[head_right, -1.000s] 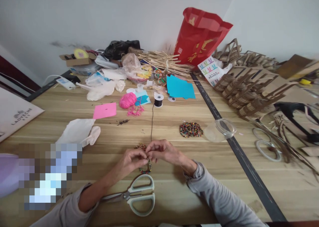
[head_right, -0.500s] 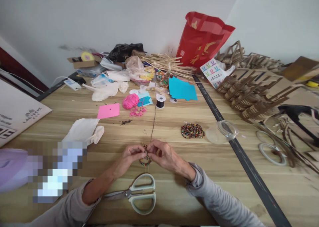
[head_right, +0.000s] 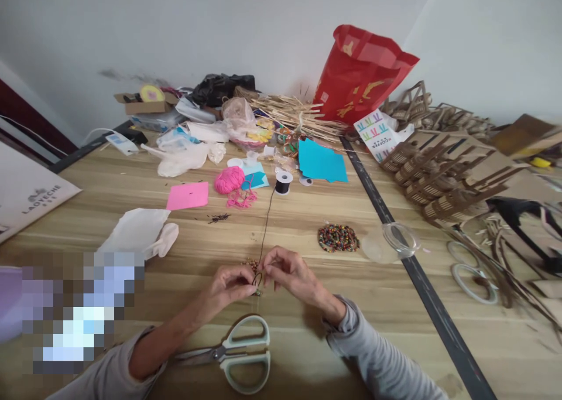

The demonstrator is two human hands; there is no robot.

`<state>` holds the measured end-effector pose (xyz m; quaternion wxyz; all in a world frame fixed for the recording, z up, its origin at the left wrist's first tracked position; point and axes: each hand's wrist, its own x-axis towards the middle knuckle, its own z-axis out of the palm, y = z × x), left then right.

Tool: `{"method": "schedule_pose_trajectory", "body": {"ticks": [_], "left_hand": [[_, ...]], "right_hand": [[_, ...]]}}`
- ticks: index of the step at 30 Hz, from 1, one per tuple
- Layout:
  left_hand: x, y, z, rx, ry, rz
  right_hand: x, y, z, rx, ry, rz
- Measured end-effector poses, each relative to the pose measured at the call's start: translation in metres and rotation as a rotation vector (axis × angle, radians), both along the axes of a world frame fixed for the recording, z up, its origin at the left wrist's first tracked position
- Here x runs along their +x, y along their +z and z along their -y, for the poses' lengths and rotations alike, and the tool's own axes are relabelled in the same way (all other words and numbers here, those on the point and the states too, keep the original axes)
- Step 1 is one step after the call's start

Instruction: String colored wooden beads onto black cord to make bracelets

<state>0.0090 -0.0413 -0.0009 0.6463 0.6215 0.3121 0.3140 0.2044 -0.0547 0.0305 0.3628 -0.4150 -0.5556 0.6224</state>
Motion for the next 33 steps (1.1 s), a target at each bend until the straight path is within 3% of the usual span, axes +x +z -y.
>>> {"method": "schedule_pose_trajectory", "body": {"ticks": [3,7,12,15,29,33], "left_hand": [[-0.001,-0.002,0.001,0.033,-0.001,0.033],[-0.002,0.004,0.004,0.076,0.043,0.003],[-0.002,0.009,0.005,0.077,0.062,0.006],[-0.001,0.006,0.004,0.068,0.069,0.021],[0.003,0.004,0.005,0.029,0.063,-0.008],[0.003,0.007,0.004,-0.084,0.069,0.074]], "right_hand": [[0.005,0.003,-0.001,0.012,-0.019,-0.014],[0.007,0.005,-0.001,0.044,0.053,0.131],[0.005,0.012,0.004,0.204,-0.07,0.204],[0.001,0.015,0.011,0.261,-0.001,0.271],[-0.008,0.004,0.016,0.31,0.039,0.351],[-0.008,0.003,0.017,0.296,0.032,0.337]]}}
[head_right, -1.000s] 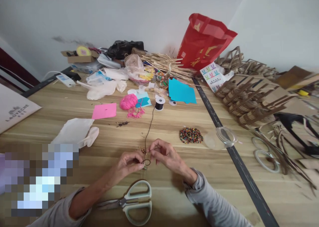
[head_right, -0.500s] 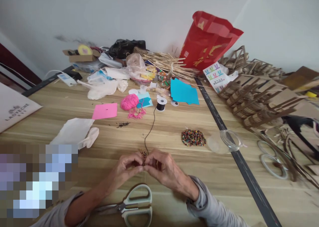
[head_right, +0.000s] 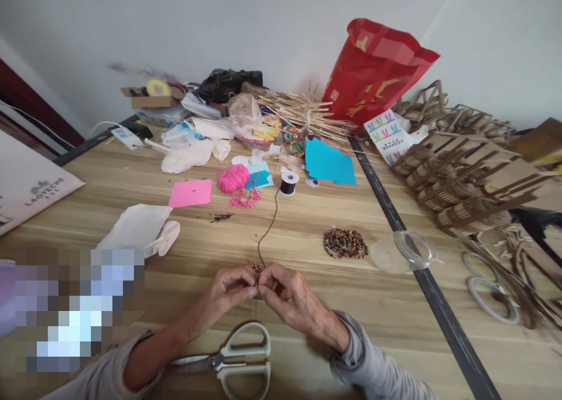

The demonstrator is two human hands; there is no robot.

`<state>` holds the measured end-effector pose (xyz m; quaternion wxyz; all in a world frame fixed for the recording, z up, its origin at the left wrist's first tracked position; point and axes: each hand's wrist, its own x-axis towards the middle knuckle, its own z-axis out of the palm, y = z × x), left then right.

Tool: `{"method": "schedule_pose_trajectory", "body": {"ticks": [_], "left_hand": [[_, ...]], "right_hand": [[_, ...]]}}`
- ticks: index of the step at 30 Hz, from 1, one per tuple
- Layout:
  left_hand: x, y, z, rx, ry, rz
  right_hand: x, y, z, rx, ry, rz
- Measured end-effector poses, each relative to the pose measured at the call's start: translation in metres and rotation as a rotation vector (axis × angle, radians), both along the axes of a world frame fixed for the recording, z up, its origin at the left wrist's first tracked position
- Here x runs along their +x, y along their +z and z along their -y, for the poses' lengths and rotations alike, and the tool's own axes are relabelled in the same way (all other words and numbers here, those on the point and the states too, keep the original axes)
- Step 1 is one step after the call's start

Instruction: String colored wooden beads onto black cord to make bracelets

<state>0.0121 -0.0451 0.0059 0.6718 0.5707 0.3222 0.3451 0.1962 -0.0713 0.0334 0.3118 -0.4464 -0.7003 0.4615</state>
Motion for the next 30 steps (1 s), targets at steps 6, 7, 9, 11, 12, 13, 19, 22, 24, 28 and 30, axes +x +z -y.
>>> {"method": "schedule_pose_trajectory", "body": {"ticks": [6,7,9,11,12,13,19,22,24,28,30], "left_hand": [[-0.002,0.004,-0.001,-0.148,0.058,0.105],[-0.002,0.004,-0.001,-0.148,0.056,0.12],[-0.002,0.004,0.0,-0.136,0.051,0.145],[-0.003,0.004,0.002,-0.118,0.041,0.16],[-0.003,0.005,0.003,-0.109,0.033,0.159],[-0.002,0.005,0.003,-0.097,0.026,0.15],[-0.003,0.008,0.006,0.119,0.028,0.012],[-0.004,0.009,0.006,0.244,0.022,-0.054],[-0.004,0.01,0.006,0.303,0.012,-0.106],[-0.004,0.012,0.007,0.4,-0.001,-0.213],[-0.005,0.013,0.008,0.446,-0.018,-0.263]], "right_hand": [[0.001,0.002,0.0,0.029,0.003,-0.036],[0.001,0.002,0.0,0.037,0.004,-0.041],[0.002,0.002,0.001,0.051,0.01,-0.053],[0.002,0.002,0.002,0.061,0.011,-0.066],[0.001,0.002,0.002,0.064,0.008,-0.073],[0.001,0.002,0.003,0.066,0.002,-0.081],[0.0,0.001,0.005,0.126,-0.02,-0.127],[0.0,0.003,0.006,0.278,0.014,-0.043],[0.0,0.004,0.006,0.423,0.061,0.066],[0.002,0.004,0.009,0.616,0.13,0.342],[0.002,0.003,0.01,0.665,0.166,0.443]]}}
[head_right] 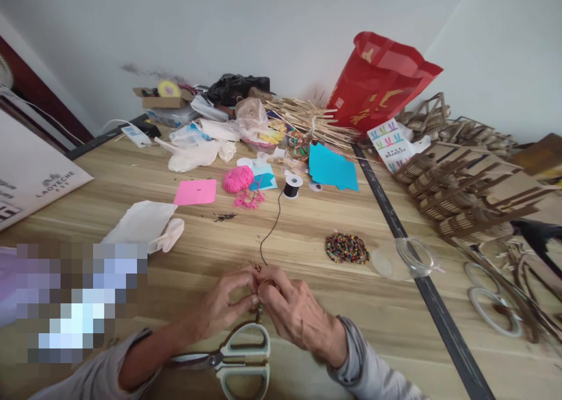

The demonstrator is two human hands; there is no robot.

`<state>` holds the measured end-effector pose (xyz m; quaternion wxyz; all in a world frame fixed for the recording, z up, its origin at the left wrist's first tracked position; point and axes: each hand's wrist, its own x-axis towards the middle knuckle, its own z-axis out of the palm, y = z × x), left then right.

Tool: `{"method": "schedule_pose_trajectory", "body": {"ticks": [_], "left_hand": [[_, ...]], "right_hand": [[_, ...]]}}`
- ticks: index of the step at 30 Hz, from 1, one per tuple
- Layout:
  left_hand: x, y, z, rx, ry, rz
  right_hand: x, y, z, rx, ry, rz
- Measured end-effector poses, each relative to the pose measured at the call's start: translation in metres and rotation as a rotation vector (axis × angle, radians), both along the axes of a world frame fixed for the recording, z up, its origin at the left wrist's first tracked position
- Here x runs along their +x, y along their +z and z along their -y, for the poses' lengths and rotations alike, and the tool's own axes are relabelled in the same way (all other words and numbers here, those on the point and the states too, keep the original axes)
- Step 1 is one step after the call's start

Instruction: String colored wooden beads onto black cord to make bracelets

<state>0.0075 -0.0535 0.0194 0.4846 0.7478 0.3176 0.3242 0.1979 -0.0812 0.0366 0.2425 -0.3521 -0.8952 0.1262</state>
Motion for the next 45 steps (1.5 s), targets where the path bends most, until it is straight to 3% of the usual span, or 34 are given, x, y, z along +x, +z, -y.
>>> {"method": "schedule_pose_trajectory", "body": {"ticks": [5,10,21,26,37,45], "left_hand": [[0.0,0.002,0.003,0.062,0.004,-0.095],[0.003,-0.002,0.003,-0.009,0.033,0.019],[0.003,-0.01,-0.003,-0.686,-0.069,0.328],[0.003,-0.015,-0.002,-0.849,-0.099,0.405],[0.003,-0.011,-0.002,-0.851,-0.211,0.318],[0.008,-0.006,0.007,-0.347,0.03,0.153]], "right_hand": [[-0.004,0.001,0.006,0.049,0.036,0.173],[-0.006,0.004,0.009,0.063,0.011,0.157],[-0.002,0.007,0.009,-0.206,-0.038,-0.044],[-0.002,0.011,0.008,-0.337,-0.059,-0.103],[0.0,0.013,0.003,-0.631,-0.093,-0.215],[-0.003,0.011,0.005,-0.694,-0.15,-0.23]]}}
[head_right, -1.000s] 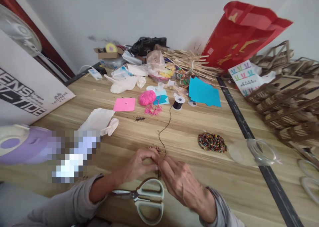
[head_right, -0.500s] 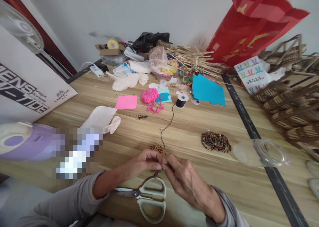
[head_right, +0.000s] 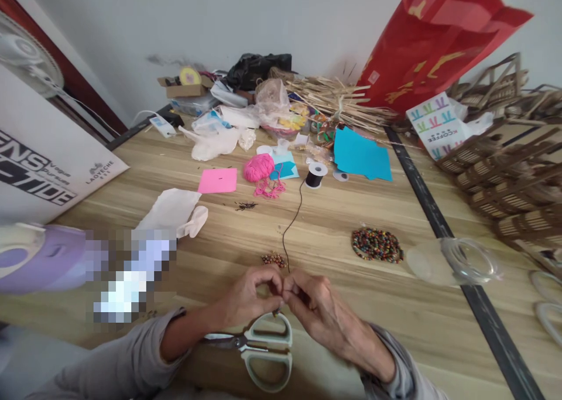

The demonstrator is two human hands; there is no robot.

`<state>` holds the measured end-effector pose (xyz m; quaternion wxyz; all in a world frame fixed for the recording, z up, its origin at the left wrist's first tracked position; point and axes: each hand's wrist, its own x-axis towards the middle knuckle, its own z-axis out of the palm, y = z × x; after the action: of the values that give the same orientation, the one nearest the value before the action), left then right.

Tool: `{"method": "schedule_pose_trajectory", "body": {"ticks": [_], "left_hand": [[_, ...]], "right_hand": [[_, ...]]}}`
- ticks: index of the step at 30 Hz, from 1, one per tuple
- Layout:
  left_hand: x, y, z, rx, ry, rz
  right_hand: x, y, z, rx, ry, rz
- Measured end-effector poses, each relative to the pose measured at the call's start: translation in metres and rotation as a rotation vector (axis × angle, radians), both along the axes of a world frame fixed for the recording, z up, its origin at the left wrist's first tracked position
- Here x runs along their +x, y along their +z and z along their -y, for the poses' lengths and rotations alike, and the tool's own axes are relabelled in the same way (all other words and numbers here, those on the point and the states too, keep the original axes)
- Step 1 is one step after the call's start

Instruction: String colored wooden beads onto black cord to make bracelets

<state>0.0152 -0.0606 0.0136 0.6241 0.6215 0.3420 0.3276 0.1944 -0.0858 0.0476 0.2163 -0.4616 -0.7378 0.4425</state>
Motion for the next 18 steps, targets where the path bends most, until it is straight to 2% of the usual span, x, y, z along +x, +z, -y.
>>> {"method": "schedule_pose_trajectory", "body": {"ticks": [3,7,13,18], "left_hand": [[0.002,-0.0001,0.003,0.099,0.045,-0.044],[0.0022,0.0003,0.0044,0.142,0.022,-0.066],[-0.0014,0.0039,0.0027,0.101,0.011,-0.072],[-0.0021,-0.0017,-0.0009,0.001,0.016,-0.012]], "right_hand": [[0.0,-0.0034,0.001,-0.026,-0.038,-0.019],[0.0001,-0.0075,0.0016,-0.041,-0.057,-0.042],[-0.0014,-0.0066,0.0025,0.038,-0.054,-0.018],[0.0019,-0.0024,0.0012,0.13,-0.032,0.024]]}}
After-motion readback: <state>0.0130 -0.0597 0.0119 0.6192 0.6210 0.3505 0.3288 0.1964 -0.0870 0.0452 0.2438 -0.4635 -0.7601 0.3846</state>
